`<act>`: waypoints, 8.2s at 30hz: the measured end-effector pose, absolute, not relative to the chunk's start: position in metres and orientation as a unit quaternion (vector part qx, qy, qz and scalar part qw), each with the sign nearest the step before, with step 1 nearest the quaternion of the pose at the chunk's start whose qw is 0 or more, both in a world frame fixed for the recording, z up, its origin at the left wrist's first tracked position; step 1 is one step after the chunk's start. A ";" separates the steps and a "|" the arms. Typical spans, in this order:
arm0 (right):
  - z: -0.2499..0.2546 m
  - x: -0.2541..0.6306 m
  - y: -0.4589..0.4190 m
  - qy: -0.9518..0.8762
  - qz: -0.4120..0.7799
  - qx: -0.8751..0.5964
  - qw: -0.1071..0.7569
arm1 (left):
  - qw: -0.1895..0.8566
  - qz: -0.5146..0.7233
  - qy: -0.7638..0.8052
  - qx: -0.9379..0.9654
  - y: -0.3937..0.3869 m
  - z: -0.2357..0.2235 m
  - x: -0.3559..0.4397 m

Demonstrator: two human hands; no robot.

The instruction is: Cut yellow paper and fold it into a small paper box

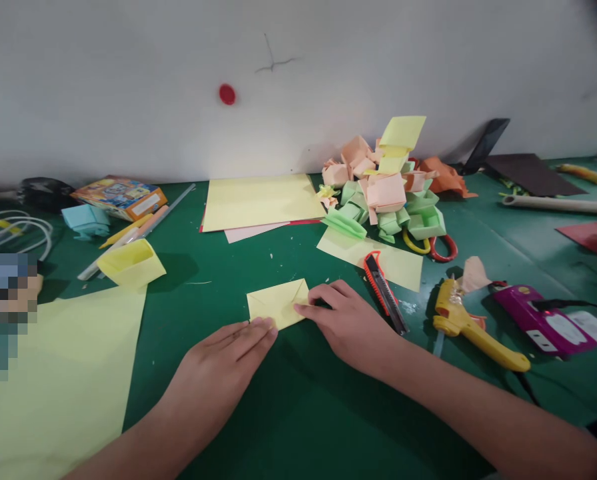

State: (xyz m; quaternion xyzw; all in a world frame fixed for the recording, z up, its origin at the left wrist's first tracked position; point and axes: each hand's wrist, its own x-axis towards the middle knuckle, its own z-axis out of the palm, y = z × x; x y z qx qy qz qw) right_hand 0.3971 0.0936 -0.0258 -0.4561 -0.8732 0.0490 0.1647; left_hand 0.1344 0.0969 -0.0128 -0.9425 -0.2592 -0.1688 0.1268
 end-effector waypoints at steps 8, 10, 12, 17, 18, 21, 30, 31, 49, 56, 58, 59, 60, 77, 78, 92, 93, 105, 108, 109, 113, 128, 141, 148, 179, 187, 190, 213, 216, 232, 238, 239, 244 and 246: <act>-0.023 0.398 0.092 -0.883 0.032 -0.451 0.126 | 0.120 -0.116 -0.262 -0.951 0.085 -0.021 0.131; -0.020 0.398 0.091 -0.882 0.023 -0.457 0.111 | 0.112 -0.103 -0.274 -0.950 0.079 -0.022 0.132; -0.016 0.397 0.089 -0.880 0.014 -0.464 0.100 | 0.112 -0.103 -0.283 -0.947 0.075 -0.022 0.134; -0.007 0.391 0.081 -0.884 -0.004 -0.457 0.099 | 0.120 -0.110 -0.285 -0.945 0.074 -0.018 0.133; -0.006 0.389 0.079 -0.888 -0.006 -0.448 0.102 | 0.116 -0.111 -0.288 -0.944 0.075 -0.016 0.133; -0.008 0.383 0.072 -0.910 -0.002 -0.404 0.099 | 0.101 -0.109 -0.287 -0.946 0.076 -0.012 0.133; -0.019 0.387 0.066 -0.920 0.066 -0.382 0.057 | 0.077 -0.099 -0.289 -0.949 0.078 -0.007 0.126; -0.018 0.388 0.066 -0.919 0.073 -0.384 0.056 | 0.067 -0.094 -0.292 -0.949 0.081 -0.008 0.124; -0.010 0.389 0.063 -0.906 0.098 -0.407 0.053 | 0.080 -0.122 -0.267 -0.953 0.085 -0.030 0.125; -0.007 0.394 0.069 -0.904 0.137 -0.400 0.055 | 0.082 -0.097 -0.299 -0.946 0.073 -0.020 0.127; -0.003 0.396 0.072 -0.902 0.150 -0.400 0.063 | 0.073 -0.083 -0.294 -0.949 0.078 -0.011 0.129; -0.001 0.397 0.074 -0.900 0.155 -0.401 0.069 | 0.064 -0.073 -0.299 -0.949 0.082 -0.006 0.130; 0.001 0.397 0.075 -0.897 0.160 -0.404 0.074 | 0.051 -0.063 -0.314 -0.946 0.087 -0.002 0.131; -0.014 0.397 0.095 -0.884 0.108 -0.412 0.190 | -0.130 0.001 -0.435 -0.891 0.171 0.009 0.169; -0.013 0.397 0.099 -0.875 0.115 -0.427 0.198 | -0.134 0.008 -0.441 -0.888 0.172 0.012 0.172; -0.019 0.396 0.122 -0.813 0.173 -0.452 0.325 | -0.143 0.014 -0.426 -0.893 0.154 0.016 0.179; -0.020 0.396 0.121 -0.821 0.165 -0.436 0.330 | -0.127 0.014 -0.414 -0.901 0.151 0.015 0.178; -0.032 0.404 0.108 -0.896 0.042 -0.341 0.282 | 0.132 -0.131 -0.295 -0.937 0.113 -0.022 0.161; -0.030 0.406 0.104 -0.902 0.053 -0.340 0.259 | 0.137 -0.127 -0.289 -0.939 0.109 -0.024 0.158; -0.029 0.406 0.103 -0.905 0.054 -0.341 0.248 | 0.138 -0.119 -0.287 -0.941 0.108 -0.024 0.158; -0.026 0.409 0.101 -0.909 0.061 -0.353 0.212 | 0.135 -0.092 -0.288 -0.944 0.105 -0.025 0.155; -0.022 0.418 0.112 -0.925 0.066 -0.329 0.179 | 0.041 -0.099 -0.312 -0.944 0.106 -0.029 0.141; -0.019 0.387 0.072 -0.916 0.069 -0.390 0.055 | 0.003 -0.066 -0.313 -0.947 0.093 -0.024 0.130; -0.022 0.399 0.079 -0.921 0.074 -0.379 0.038 | 0.017 -0.046 -0.319 -0.946 0.096 -0.021 0.124; -0.013 0.390 0.073 -0.917 0.054 -0.394 0.021 | 0.081 -0.137 -0.309 -0.938 0.094 -0.026 0.155; -0.004 0.395 0.082 -0.910 0.069 -0.405 0.062 | -0.014 -0.241 -0.327 -0.914 0.110 -0.024 0.149; -0.005 0.398 0.086 -0.896 0.085 -0.423 0.105 | -0.045 -0.273 -0.338 -0.900 0.110 -0.022 0.146; -0.020 0.389 0.085 -0.877 0.034 -0.437 0.198 | -0.031 -0.192 -0.456 -0.869 0.110 -0.028 0.142; -0.020 0.390 0.085 -0.882 0.033 -0.416 0.218 | -0.042 -0.194 -0.462 -0.864 0.108 -0.025 0.142; -0.005 0.412 0.089 -0.903 0.044 -0.381 0.192 | -0.014 -0.228 -0.399 -0.888 0.107 -0.023 0.139; -0.006 0.421 0.095 -0.906 0.042 -0.390 0.156 | -0.072 -0.240 -0.318 -0.914 0.102 -0.022 0.141; -0.006 0.422 0.096 -0.907 0.045 -0.391 0.153 | -0.082 -0.236 -0.313 -0.916 0.102 -0.022 0.141; -0.004 0.425 0.096 -0.915 0.049 -0.375 0.139 | -0.082 -0.221 -0.302 -0.924 0.098 -0.018 0.141; -0.001 0.424 0.094 -0.918 0.050 -0.372 0.131 | -0.048 -0.221 -0.310 -0.923 0.096 -0.017 0.142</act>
